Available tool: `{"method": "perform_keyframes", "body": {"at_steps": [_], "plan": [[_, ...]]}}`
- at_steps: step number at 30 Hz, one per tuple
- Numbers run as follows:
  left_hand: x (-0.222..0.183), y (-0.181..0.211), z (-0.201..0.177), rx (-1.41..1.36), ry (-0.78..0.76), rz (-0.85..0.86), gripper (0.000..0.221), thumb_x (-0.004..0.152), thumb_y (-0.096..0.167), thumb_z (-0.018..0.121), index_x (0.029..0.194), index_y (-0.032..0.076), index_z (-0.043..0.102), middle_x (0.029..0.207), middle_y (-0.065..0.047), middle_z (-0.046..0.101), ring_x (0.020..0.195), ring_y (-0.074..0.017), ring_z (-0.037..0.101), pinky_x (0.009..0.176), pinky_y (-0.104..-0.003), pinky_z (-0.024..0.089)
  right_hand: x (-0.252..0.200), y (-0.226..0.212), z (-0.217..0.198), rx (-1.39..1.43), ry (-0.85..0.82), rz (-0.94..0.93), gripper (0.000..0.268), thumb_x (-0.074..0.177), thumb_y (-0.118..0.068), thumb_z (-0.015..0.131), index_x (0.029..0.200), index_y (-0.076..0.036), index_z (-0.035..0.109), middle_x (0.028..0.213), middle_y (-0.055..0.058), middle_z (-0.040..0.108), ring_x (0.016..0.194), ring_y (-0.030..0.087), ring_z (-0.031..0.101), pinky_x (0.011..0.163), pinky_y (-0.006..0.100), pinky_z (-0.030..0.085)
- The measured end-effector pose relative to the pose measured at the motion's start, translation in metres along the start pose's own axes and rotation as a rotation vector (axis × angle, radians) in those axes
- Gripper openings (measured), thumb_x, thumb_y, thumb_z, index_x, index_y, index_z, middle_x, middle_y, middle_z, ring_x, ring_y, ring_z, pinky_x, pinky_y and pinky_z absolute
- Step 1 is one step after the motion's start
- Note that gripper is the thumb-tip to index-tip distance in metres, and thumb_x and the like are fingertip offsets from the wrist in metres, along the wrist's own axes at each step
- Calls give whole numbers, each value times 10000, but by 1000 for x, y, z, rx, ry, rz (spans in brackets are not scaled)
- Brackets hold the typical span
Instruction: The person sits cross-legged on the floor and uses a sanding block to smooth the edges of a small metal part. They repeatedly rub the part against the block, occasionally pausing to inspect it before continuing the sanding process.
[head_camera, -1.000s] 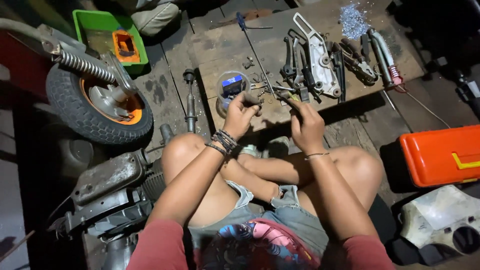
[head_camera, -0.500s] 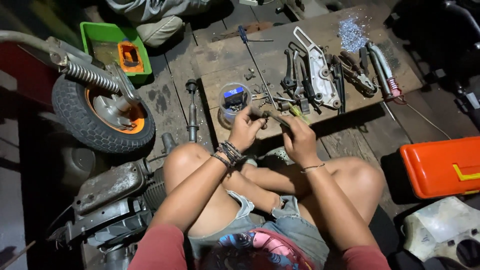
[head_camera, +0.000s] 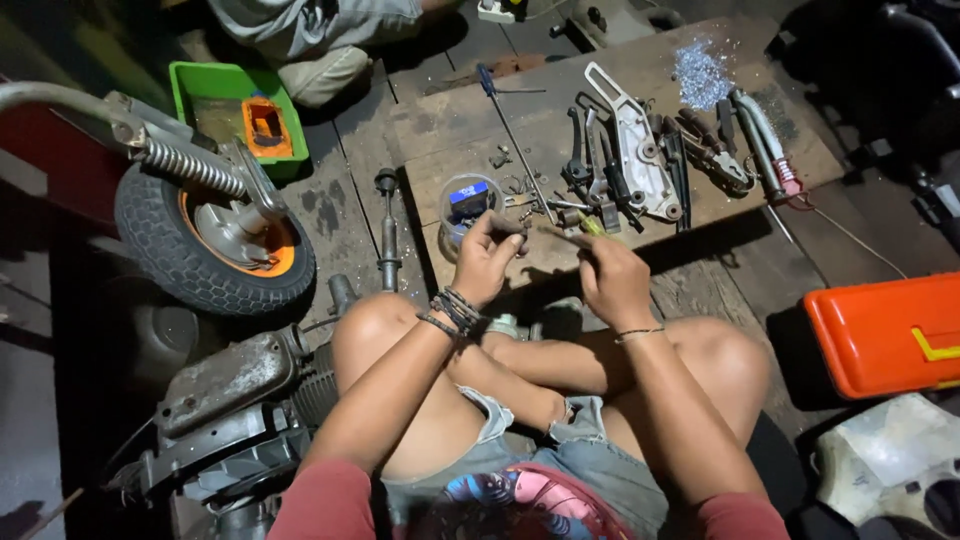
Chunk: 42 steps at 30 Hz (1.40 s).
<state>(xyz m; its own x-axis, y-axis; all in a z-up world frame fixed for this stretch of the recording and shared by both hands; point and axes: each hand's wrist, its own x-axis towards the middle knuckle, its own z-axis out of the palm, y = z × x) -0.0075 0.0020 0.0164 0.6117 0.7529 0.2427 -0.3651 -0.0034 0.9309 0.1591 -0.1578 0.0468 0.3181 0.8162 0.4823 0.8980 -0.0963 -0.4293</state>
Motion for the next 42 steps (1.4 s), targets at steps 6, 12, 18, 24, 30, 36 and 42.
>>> {"method": "perform_keyframes", "body": {"at_steps": [6, 12, 18, 24, 30, 36, 42], "plan": [[1, 13, 9, 10, -27, 68, 161, 950, 10, 661, 1111, 8, 643, 940, -129, 680, 794, -153, 706, 733, -323, 621, 13, -23, 3, 111, 100, -103, 310, 925, -26, 634, 1214, -112, 704, 984, 90, 708, 943, 363, 694, 827, 454, 581], [0, -26, -11, -109, -16, 69, 148, 956, 10, 660, 1099, -14, 630, 929, -138, 675, 746, -183, 714, 696, -339, 625, 3, -26, 2, 93, 168, -127, 405, 837, -13, 665, 1222, -134, 703, 985, 83, 663, 942, 360, 674, 843, 472, 561], [4, -20, -16, -187, 21, 18, 118, 954, -3, 643, 1067, -15, 612, 997, -181, 698, 771, -192, 712, 700, -334, 629, 8, -26, 2, -102, 54, -133, 466, 763, -28, 705, 1212, -155, 683, 1041, 95, 643, 985, 356, 673, 834, 480, 567], [0, -32, -12, -115, -36, -14, 173, 909, -27, 688, 1074, -24, 637, 954, -183, 702, 766, -206, 715, 660, -358, 625, 6, -46, -8, 31, 140, -152, 458, 843, 15, 651, 1275, -137, 658, 1041, 87, 633, 984, 374, 660, 838, 472, 562], [2, -4, -15, -121, 4, 22, 107, 944, -15, 647, 1049, -13, 632, 868, -156, 671, 738, -203, 725, 671, -338, 618, 2, -19, -5, 21, 42, -4, 349, 862, 42, 639, 1165, -116, 706, 948, 81, 638, 910, 362, 674, 800, 470, 570], [-6, -15, 3, 6, -54, -11, 185, 877, -33, 688, 1057, 4, 672, 903, -132, 687, 796, -181, 689, 714, -357, 602, 4, -33, 5, 138, 144, -126, 434, 867, 15, 637, 1261, -157, 695, 1010, 62, 666, 982, 356, 668, 854, 472, 562], [1, -3, -12, -104, -5, -21, 155, 939, 21, 685, 1085, -6, 641, 927, -162, 695, 772, -204, 742, 703, -325, 625, 2, -11, 0, 199, 71, 91, 266, 912, 31, 636, 1147, -68, 712, 939, 162, 685, 909, 437, 676, 799, 506, 552]]}}
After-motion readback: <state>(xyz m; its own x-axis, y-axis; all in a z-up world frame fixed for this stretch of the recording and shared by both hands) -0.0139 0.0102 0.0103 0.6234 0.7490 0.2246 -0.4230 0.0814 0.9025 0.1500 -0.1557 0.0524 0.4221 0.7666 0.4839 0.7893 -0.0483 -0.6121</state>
